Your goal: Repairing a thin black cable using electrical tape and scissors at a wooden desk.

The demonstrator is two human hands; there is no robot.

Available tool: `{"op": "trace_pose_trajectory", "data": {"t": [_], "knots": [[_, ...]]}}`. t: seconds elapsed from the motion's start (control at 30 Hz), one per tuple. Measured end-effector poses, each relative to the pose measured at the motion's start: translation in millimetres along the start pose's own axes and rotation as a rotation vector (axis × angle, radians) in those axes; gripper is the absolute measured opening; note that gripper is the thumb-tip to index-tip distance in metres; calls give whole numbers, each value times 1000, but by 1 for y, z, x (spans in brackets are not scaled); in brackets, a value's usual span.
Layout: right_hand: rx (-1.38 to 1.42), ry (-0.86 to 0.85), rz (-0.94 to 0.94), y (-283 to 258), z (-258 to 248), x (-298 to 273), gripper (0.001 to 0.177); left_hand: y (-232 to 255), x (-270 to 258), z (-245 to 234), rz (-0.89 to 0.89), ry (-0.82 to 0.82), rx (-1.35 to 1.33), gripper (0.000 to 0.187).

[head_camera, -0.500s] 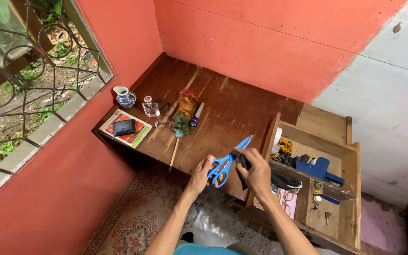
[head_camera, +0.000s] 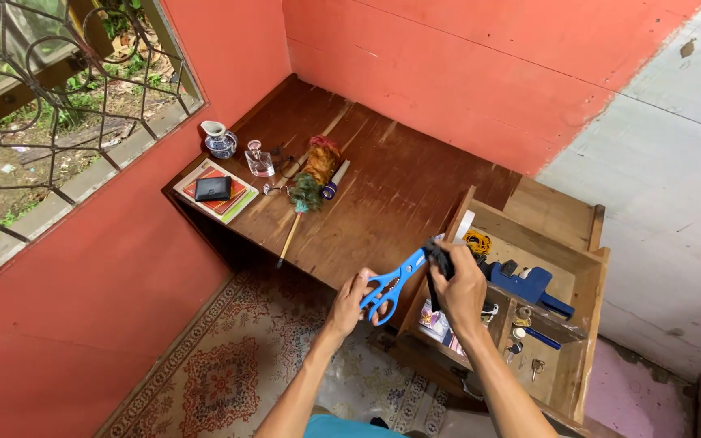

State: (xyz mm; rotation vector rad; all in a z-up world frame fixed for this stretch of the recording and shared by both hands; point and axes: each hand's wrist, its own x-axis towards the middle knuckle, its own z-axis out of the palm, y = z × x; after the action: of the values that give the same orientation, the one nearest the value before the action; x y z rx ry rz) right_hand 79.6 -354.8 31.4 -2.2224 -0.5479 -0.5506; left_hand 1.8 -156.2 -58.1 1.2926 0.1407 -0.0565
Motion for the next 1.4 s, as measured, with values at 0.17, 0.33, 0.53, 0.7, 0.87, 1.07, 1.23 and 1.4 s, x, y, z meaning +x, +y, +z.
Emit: {"op": "trace_pose_trajectory", "data": {"t": [0.17,0.33,0.53,0.7,0.87,1.07,1.23,1.4], "knots": [[9,-136,11,13,-14,-24,37,-20,-12,18,9,41,-52,52],[-7,36,-20,29,-31,-36,32,-41,-30,40,-53,65,-103,50],[43,-182,54,34,-39,-51,35,-54,-40,49,-5,118,-47,55],[82,-107,78,32,-29,-59,31,-55,-39,47,11,135,-91,52],[89,-67,-70,23,-30,-45,32,-35,-54,41,-33,167,-77,53],[119,-138,-39,3,-20,-47,33,-24,-62,34,-14,213,-89,51],[124,-203,35,-16,-23,-36,31,-9,-66,25,-58,235,-104,48],[271,-143,-57,-20,-11,-46,33,-19,-43,18,72,217,-113,50]]}}
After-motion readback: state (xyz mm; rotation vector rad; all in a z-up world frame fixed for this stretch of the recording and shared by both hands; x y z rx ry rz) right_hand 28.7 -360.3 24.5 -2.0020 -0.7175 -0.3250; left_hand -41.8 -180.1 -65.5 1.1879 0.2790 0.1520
